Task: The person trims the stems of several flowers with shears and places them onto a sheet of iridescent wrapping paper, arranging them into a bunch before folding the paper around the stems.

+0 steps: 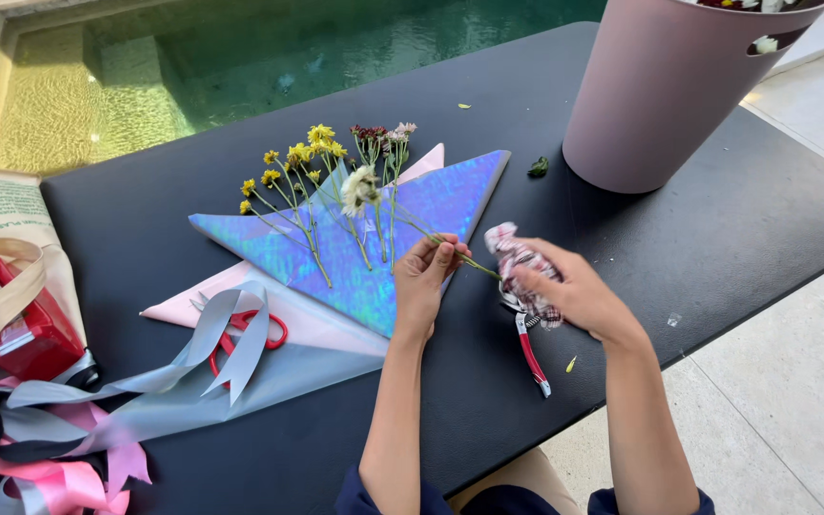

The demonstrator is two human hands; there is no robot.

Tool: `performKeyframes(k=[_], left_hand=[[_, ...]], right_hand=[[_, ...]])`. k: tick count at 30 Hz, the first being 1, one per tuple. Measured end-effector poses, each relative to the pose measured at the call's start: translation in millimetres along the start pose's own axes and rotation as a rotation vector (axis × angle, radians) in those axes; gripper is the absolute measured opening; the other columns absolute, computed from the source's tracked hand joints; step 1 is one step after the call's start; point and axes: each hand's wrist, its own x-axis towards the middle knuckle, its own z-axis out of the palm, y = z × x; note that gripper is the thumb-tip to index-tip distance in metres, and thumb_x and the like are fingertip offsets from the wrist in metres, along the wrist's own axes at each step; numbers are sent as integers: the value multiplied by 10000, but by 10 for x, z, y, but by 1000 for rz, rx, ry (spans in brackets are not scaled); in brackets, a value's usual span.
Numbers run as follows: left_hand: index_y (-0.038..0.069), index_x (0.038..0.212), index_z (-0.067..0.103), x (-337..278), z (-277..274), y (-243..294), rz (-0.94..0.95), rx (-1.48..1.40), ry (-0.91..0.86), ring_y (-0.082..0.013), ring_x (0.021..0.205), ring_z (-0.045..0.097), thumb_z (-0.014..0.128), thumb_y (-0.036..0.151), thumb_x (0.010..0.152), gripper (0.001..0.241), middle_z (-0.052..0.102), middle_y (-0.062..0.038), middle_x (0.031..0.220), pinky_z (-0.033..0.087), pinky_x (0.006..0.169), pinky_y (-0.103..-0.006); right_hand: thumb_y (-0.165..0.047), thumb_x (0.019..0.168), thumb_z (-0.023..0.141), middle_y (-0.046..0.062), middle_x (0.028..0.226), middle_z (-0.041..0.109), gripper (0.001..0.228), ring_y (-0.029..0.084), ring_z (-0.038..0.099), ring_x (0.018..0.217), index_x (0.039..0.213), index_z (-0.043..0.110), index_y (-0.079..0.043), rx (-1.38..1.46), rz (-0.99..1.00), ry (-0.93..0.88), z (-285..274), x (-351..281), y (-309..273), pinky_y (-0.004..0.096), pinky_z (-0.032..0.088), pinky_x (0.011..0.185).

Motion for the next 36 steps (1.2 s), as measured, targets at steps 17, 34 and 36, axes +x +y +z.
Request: performKeyframes(k=[17,34,36], left_hand=[[-51,1128,736,-104,56,53,81,68,48,-145,811,691,705,216,987,304,752,-171,873,588,808,-310],[-78,1167,648,-142,86,127,-10,-328,-125,-125,768,661,617,199,1021,315,650,-72,840,598,883,-315],[-35,1194,627,-188,111,237,-93,-384,-291,-98,793,612,610,186,1014,286,640,6,866,545,909,-268]], right_hand=[[-200,976,654,8,660,502,246,150,512,603,748,610,-120,-198,-312,261,800,-316,211,288,394,593],[-73,943,664,87,643,709,124,100,644,616,825,674,-34,640,-45,97,810,-948,446,297,537,564],[-147,912,682,191,941,771,216,265,744,808,1048,696,20,913,254,56,823,-964,763,390,614,714]])
